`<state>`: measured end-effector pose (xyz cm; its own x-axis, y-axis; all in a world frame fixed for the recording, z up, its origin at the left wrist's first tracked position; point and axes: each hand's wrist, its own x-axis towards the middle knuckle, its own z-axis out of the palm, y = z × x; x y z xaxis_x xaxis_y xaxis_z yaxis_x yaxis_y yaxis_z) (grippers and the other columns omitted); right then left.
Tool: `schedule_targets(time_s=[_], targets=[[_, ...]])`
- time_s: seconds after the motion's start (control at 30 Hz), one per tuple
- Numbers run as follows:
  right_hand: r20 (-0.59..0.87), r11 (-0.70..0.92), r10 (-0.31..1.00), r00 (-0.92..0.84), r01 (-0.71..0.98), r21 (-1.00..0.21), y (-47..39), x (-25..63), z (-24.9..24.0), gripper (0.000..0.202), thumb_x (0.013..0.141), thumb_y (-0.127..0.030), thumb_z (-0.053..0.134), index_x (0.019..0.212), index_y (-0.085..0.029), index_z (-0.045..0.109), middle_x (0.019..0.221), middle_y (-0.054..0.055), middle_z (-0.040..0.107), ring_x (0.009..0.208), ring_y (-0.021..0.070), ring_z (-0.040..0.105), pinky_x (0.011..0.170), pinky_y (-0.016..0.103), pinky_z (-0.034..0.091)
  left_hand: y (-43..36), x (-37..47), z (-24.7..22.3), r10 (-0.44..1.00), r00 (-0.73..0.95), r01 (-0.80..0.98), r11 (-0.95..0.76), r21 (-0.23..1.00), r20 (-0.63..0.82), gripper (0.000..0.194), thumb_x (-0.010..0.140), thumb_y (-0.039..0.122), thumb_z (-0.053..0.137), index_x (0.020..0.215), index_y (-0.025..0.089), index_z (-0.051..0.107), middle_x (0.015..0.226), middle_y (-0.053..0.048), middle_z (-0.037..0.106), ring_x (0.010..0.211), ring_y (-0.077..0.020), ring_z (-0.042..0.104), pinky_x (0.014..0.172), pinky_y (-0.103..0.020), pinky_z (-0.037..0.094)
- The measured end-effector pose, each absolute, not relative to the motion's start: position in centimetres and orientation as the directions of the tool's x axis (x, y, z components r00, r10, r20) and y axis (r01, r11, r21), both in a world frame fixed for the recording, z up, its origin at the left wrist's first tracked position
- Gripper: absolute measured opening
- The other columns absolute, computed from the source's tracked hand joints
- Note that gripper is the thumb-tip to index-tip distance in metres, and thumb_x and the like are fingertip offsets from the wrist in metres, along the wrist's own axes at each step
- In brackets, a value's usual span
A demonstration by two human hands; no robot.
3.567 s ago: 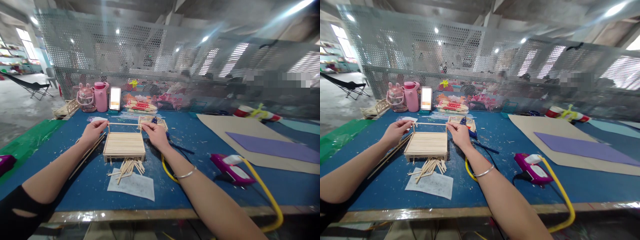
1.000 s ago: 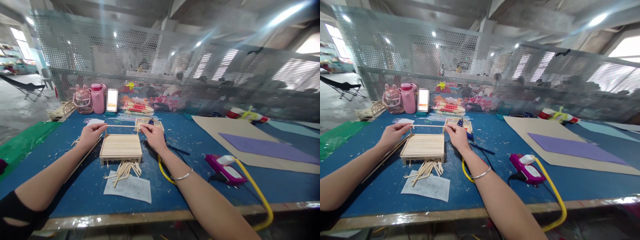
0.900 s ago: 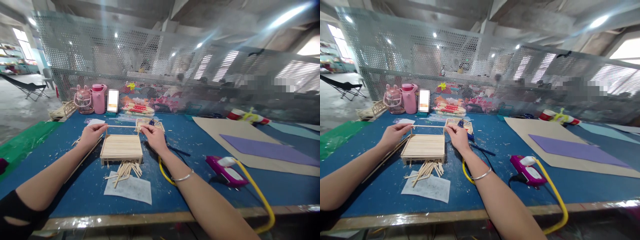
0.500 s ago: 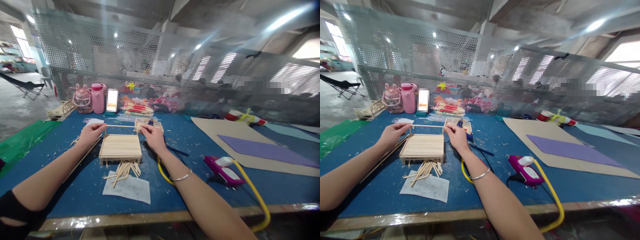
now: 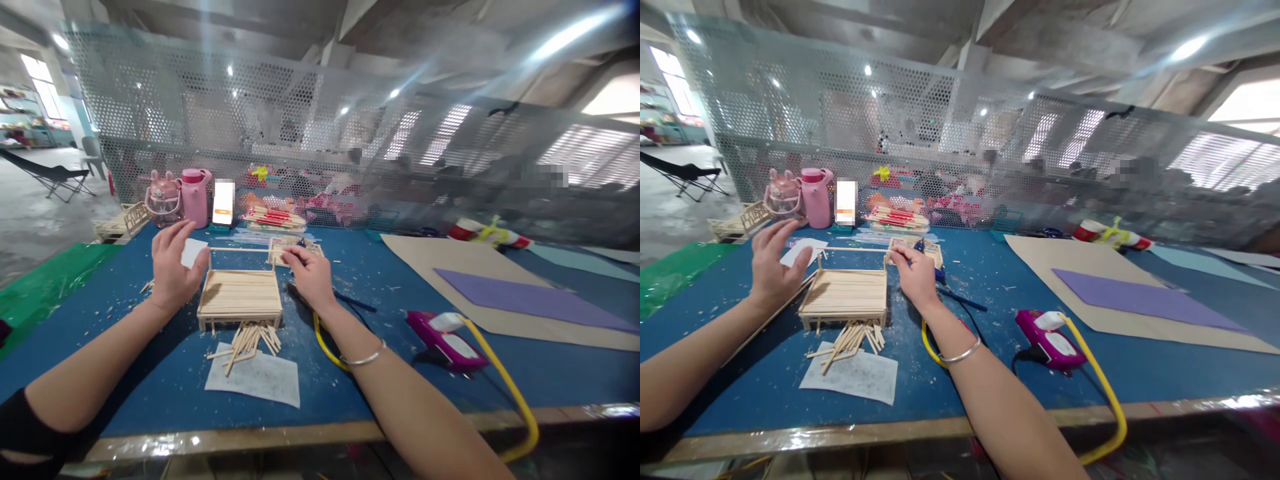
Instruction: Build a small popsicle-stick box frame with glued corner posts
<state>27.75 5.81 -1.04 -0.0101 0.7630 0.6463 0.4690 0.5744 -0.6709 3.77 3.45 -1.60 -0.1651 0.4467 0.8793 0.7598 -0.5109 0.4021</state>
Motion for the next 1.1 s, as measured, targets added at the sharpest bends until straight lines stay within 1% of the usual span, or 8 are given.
schedule_targets(time_s=[0.13, 0.27, 0.5, 0.6, 0.7, 0.77, 0.87, 1.1], targets=[[0.783, 0.74, 0.588, -0.202, 0.525, -0.42, 3.1, 26.8, -0.3, 0.017, 0.082, -0.029, 0.053, 0.083, -0.023, 0.069, 0.085, 0.003, 0.071, 0.08, 0.0165, 0.063, 0.08, 0.031, 0.044, 0.2, 6.8, 0.1, 0.321, 0.288, 0.806, -0.591, -0.047, 0.902, 0.029, 0.079, 0.024, 0.058, 0.107, 0.024, 0.061, 0.114, -0.006, 0.063, 0.115, -0.0254, 0.048, 0.105, -0.051, 0.018], [0.803, 0.819, 0.486, -0.346, 0.501, -0.28, 1.1, 26.0, -0.2, 0.02, 0.085, -0.024, 0.049, 0.087, -0.024, 0.068, 0.084, 0.003, 0.071, 0.077, 0.0155, 0.063, 0.082, 0.033, 0.042, -1.5, 9.1, 0.3, 0.389, 0.384, 0.774, -0.63, -0.062, 0.838, 0.024, 0.087, 0.02, 0.046, 0.105, 0.023, 0.06, 0.089, -0.002, 0.07, 0.085, -0.0177, 0.061, 0.104, -0.049, 0.022], [0.775, 0.752, 0.618, -0.131, 0.387, -0.534, 0.8, 26.0, 0.0, 0.013, 0.08, -0.026, 0.055, 0.08, -0.021, 0.068, 0.08, 0.004, 0.07, 0.075, 0.0159, 0.062, 0.074, 0.03, 0.046, -2.4, 9.2, -0.5, 0.211, 0.403, 0.699, -0.7, -0.15, 0.891, 0.025, 0.082, 0.015, 0.052, 0.104, 0.024, 0.061, 0.099, -0.005, 0.068, 0.095, -0.0197, 0.057, 0.098, -0.044, 0.032], [0.621, 0.611, 0.784, -0.02, 0.208, -0.764, 1.6, 26.6, 0.1, 0.014, 0.076, -0.031, 0.058, 0.077, -0.019, 0.065, 0.07, 0.002, 0.067, 0.066, 0.0144, 0.06, 0.068, 0.028, 0.047, -2.9, 9.1, -0.7, 0.208, 0.289, 0.522, -0.852, 0.029, 0.934, 0.012, 0.084, 0.022, 0.051, 0.085, 0.02, 0.063, 0.073, -0.003, 0.065, 0.071, -0.0143, 0.057, 0.073, -0.029, 0.047], [0.516, 0.516, 0.856, 0.001, 0.044, -0.856, 2.6, 27.1, -0.1, 0.019, 0.071, -0.037, 0.061, 0.075, -0.018, 0.063, 0.064, 0.0, 0.065, 0.062, 0.013, 0.059, 0.067, 0.028, 0.047, -2.6, 9.0, -1.0, 0.553, -0.123, 0.309, -0.768, 0.561, 0.824, 0.029, 0.089, 0.033, 0.042, 0.069, 0.018, 0.057, 0.053, 0.001, 0.052, 0.047, -0.0092, 0.046, 0.045, -0.021, 0.039], [0.478, 0.477, 0.878, -0.025, -0.018, -0.879, 3.2, 27.2, -0.5, 0.023, 0.068, -0.04, 0.063, 0.075, -0.018, 0.063, 0.063, 0.0, 0.064, 0.061, 0.0127, 0.058, 0.069, 0.028, 0.047, -1.9, 8.8, -1.1, 0.682, -0.244, 0.099, -0.69, 0.717, 0.69, 0.026, 0.087, 0.039, 0.045, 0.087, 0.018, 0.059, 0.057, 0.002, 0.053, 0.042, -0.0073, 0.041, 0.039, -0.02, 0.034], [0.427, 0.423, 0.9, -0.09, -0.063, -0.904, 3.5, 26.8, -1.2, 0.026, 0.067, -0.043, 0.065, 0.076, -0.019, 0.063, 0.064, 0.0, 0.064, 0.061, 0.012, 0.058, 0.068, 0.028, 0.047, -1.2, 8.5, -1.1, 0.701, -0.197, 0.02, -0.696, 0.717, 0.686, 0.033, 0.085, 0.038, 0.05, 0.111, 0.02, 0.056, 0.072, -0.001, 0.06, 0.047, -0.0068, 0.045, 0.042, -0.02, 0.038], [0.382, 0.376, 0.907, -0.18, -0.068, -0.924, 3.0, 25.8, -1.9, 0.028, 0.067, -0.045, 0.065, 0.075, -0.019, 0.062, 0.064, 0.0, 0.063, 0.061, 0.0113, 0.056, 0.068, 0.027, 0.047, -1.9, 8.6, -0.3, 0.54, -0.197, 0.182, -0.8, 0.572, 0.818, 0.024, 0.088, 0.033, 0.045, 0.084, 0.018, 0.063, 0.093, -0.008, 0.062, 0.083, -0.0158, 0.059, 0.066, -0.027, 0.049]])
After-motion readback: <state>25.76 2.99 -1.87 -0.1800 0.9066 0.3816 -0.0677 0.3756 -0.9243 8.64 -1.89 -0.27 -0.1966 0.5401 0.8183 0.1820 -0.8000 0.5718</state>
